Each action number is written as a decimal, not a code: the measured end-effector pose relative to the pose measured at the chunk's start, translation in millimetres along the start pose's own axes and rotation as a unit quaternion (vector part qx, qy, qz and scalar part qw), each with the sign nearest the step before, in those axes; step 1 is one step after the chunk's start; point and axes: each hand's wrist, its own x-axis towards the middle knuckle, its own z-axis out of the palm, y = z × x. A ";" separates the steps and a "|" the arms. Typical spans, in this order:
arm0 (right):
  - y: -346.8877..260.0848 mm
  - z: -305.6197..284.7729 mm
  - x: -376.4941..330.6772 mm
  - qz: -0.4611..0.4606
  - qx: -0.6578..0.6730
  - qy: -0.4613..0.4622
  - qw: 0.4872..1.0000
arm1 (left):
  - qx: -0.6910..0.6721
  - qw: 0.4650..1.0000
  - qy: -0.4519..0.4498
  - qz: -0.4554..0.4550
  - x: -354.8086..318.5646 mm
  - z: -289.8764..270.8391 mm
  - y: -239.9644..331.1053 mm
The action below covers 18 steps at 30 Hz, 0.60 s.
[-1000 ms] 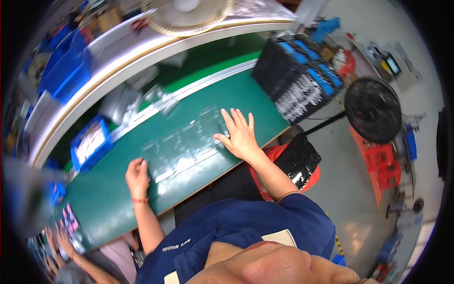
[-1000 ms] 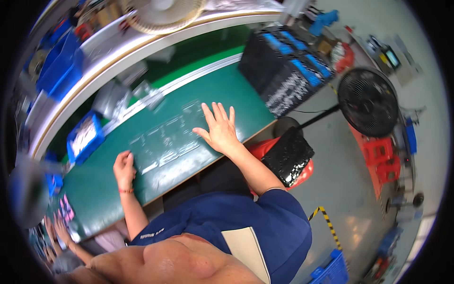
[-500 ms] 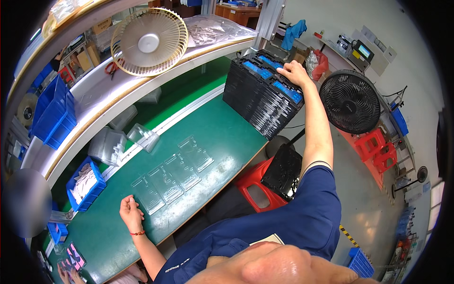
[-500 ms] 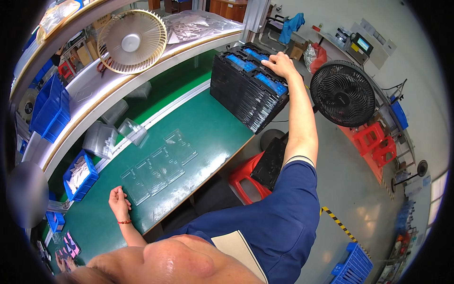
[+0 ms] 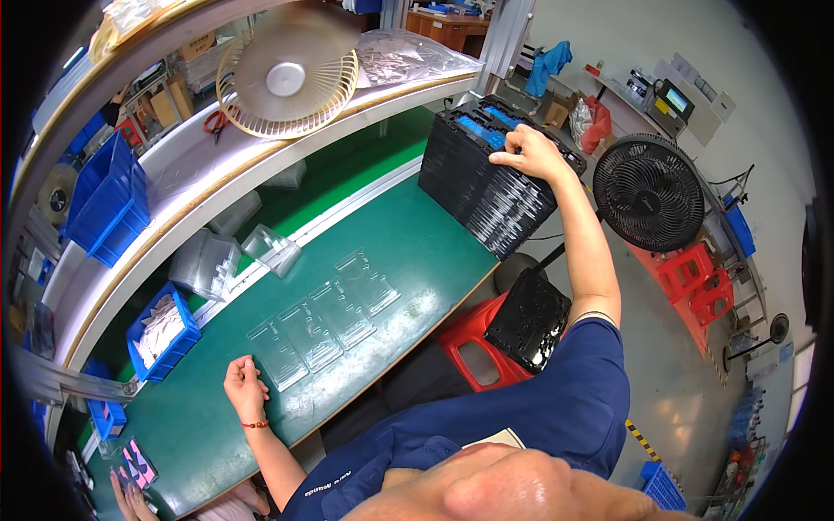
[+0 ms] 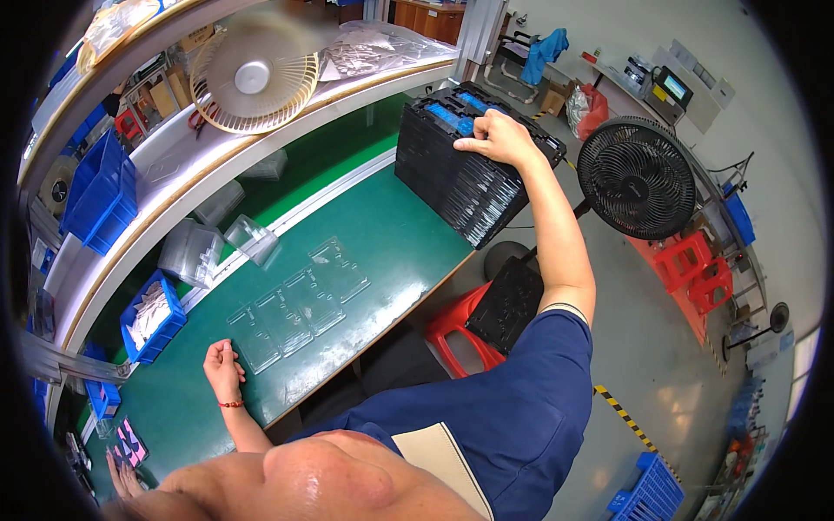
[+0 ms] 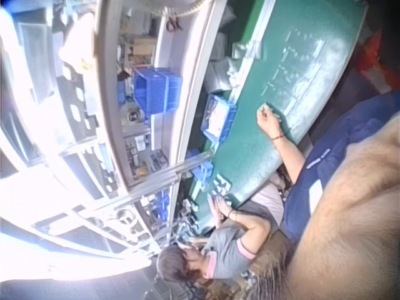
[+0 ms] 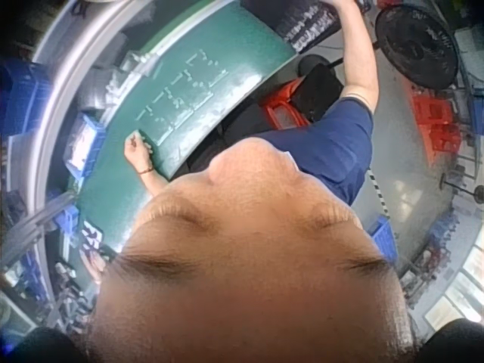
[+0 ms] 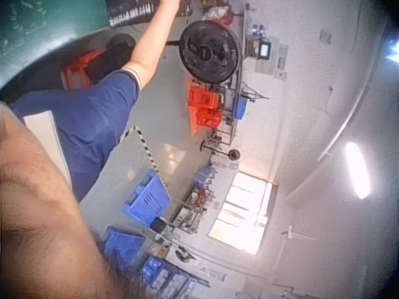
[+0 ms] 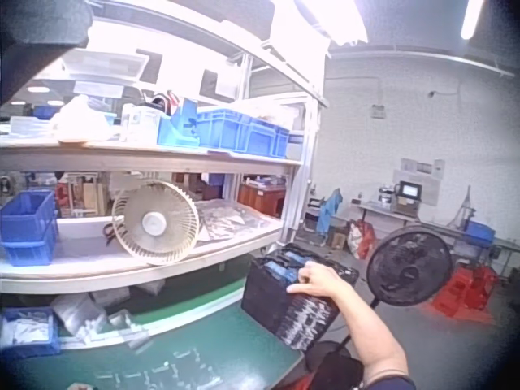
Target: The recorder is assembling small blue electronic or mechanical components into clear plastic trays on a factory production line.
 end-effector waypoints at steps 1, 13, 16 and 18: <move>-3.4 -4.0 -1.3 0.006 -0.008 -0.003 1.000 | -0.001 1.000 0.001 0.001 -0.2 1.7 1.2; 36.2 3.5 108.2 0.017 -0.012 0.112 0.994 | 0.011 0.999 0.040 -0.015 -5.2 2.1 0.4; 71.0 36.6 147.0 -0.079 -0.024 0.036 0.996 | 0.001 1.000 0.017 0.010 -0.1 7.8 0.1; 81.8 63.6 158.6 -0.099 -0.008 0.044 0.994 | -0.011 0.999 0.050 0.012 -10.3 10.1 13.5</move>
